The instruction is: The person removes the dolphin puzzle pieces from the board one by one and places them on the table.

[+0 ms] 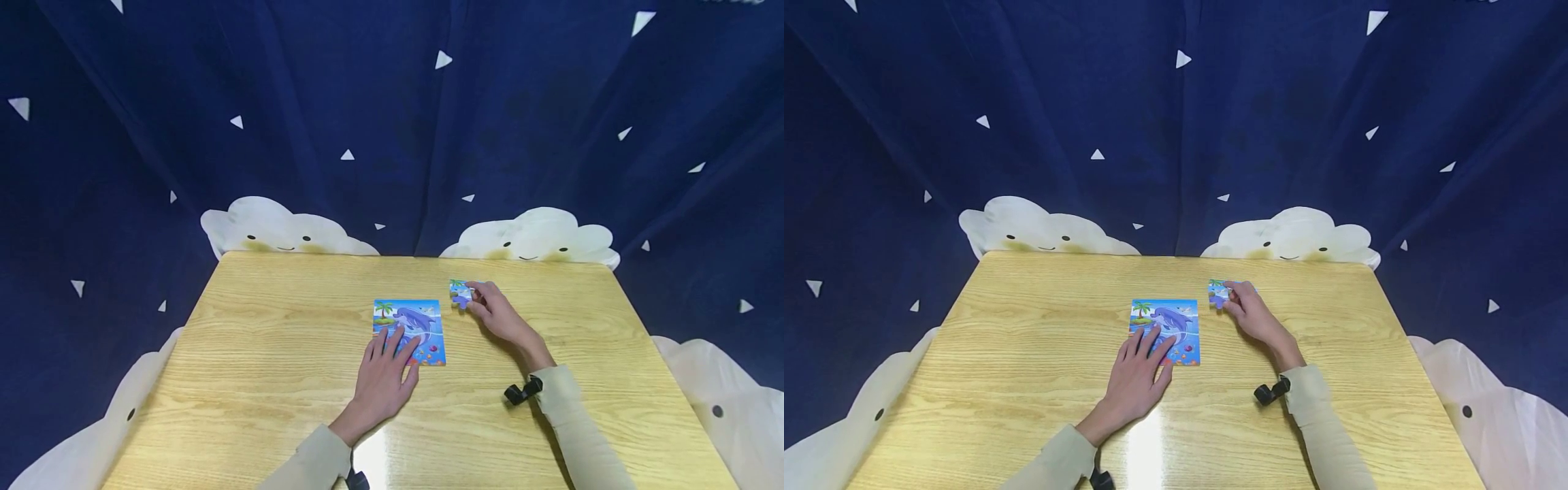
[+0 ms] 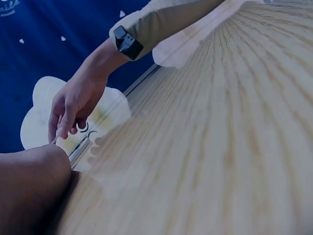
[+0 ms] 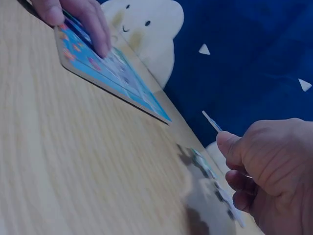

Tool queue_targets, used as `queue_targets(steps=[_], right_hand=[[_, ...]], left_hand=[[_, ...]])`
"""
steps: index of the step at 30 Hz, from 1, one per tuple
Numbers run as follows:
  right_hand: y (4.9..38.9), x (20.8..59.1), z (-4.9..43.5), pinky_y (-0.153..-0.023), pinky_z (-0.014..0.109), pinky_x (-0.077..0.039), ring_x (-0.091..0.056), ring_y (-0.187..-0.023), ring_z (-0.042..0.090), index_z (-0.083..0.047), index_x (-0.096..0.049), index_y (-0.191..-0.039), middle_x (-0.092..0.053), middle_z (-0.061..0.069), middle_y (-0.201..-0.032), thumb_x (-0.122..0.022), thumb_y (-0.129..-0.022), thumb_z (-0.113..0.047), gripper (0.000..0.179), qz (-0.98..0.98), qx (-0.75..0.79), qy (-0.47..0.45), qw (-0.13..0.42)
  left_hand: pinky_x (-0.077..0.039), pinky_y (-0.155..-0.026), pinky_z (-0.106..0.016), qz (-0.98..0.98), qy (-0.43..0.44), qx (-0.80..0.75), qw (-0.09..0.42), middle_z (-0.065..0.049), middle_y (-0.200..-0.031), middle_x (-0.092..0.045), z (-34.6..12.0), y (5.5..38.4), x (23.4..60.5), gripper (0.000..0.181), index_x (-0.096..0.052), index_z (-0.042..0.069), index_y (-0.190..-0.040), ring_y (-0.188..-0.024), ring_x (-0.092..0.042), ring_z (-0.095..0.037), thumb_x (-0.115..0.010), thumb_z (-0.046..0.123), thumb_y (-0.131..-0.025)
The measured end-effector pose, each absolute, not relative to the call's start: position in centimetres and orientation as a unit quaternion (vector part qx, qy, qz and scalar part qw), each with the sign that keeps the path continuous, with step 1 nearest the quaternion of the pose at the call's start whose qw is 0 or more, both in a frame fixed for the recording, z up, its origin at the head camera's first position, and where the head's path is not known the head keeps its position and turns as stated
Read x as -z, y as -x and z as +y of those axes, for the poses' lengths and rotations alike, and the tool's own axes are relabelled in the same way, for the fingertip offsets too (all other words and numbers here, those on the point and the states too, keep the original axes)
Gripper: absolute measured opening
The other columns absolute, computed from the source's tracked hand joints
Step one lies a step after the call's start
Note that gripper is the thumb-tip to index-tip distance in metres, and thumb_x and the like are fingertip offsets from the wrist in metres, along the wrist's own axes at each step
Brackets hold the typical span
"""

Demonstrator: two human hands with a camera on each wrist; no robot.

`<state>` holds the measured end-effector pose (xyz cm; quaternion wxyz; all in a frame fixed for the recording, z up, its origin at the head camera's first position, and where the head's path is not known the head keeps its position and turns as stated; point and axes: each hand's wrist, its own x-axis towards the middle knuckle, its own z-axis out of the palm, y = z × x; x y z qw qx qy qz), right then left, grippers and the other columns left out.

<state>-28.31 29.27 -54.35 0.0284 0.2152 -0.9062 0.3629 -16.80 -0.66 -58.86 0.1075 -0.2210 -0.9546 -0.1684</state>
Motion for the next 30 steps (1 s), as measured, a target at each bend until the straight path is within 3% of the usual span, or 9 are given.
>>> queue_targets(steps=[6,12,20,30], right_hand=[[28.9,54.1,31.8,-0.079,0.033,-0.041,-0.045,-0.094,0.024,0.012,-0.047,-0.145,-0.051,0.016,-0.104,-0.056,-0.105,0.000,0.043,-0.914,-0.353,-0.194,0.041],[29.5,54.3,34.7,-0.078,0.034,-0.043,-0.047,-0.093,0.026,0.011,-0.042,-0.150,-0.049,0.018,-0.107,-0.051,-0.107,0.000,0.046,-0.929,-0.334,-0.160,0.019],[29.7,55.1,37.9,-0.082,0.042,-0.044,-0.049,-0.098,0.032,0.011,-0.040,-0.151,-0.049,0.023,-0.112,-0.051,-0.108,-0.003,0.047,-0.936,-0.331,-0.122,0.001],[30.1,55.6,39.4,-0.077,0.041,-0.037,-0.042,-0.092,0.031,0.012,-0.043,-0.149,-0.049,0.020,-0.101,-0.053,-0.107,-0.001,0.045,-0.945,-0.306,-0.111,0.005]], left_hand=[[-0.028,-0.119,-0.055,-0.953,0.221,0.171,0.116,-0.008,-0.163,-0.042,-0.7,16.8,59.0,0.050,-0.053,0.030,-0.154,-0.153,-0.030,-0.042,-0.045,0.043,-0.106],[-0.027,-0.121,-0.054,-0.958,0.214,0.165,0.098,-0.005,-0.165,-0.039,-0.7,16.8,59.0,0.051,-0.050,0.033,-0.156,-0.155,-0.027,-0.039,-0.043,0.045,-0.107],[-0.028,-0.119,-0.054,-0.955,0.217,0.167,0.112,-0.006,-0.164,-0.040,-0.6,16.9,59.2,0.051,-0.051,0.032,-0.155,-0.154,-0.028,-0.040,-0.043,0.044,-0.107],[-0.028,-0.120,-0.054,-0.956,0.217,0.164,0.108,-0.006,-0.165,-0.039,-0.6,16.8,59.3,0.051,-0.050,0.032,-0.156,-0.154,-0.028,-0.039,-0.042,0.045,-0.107]])
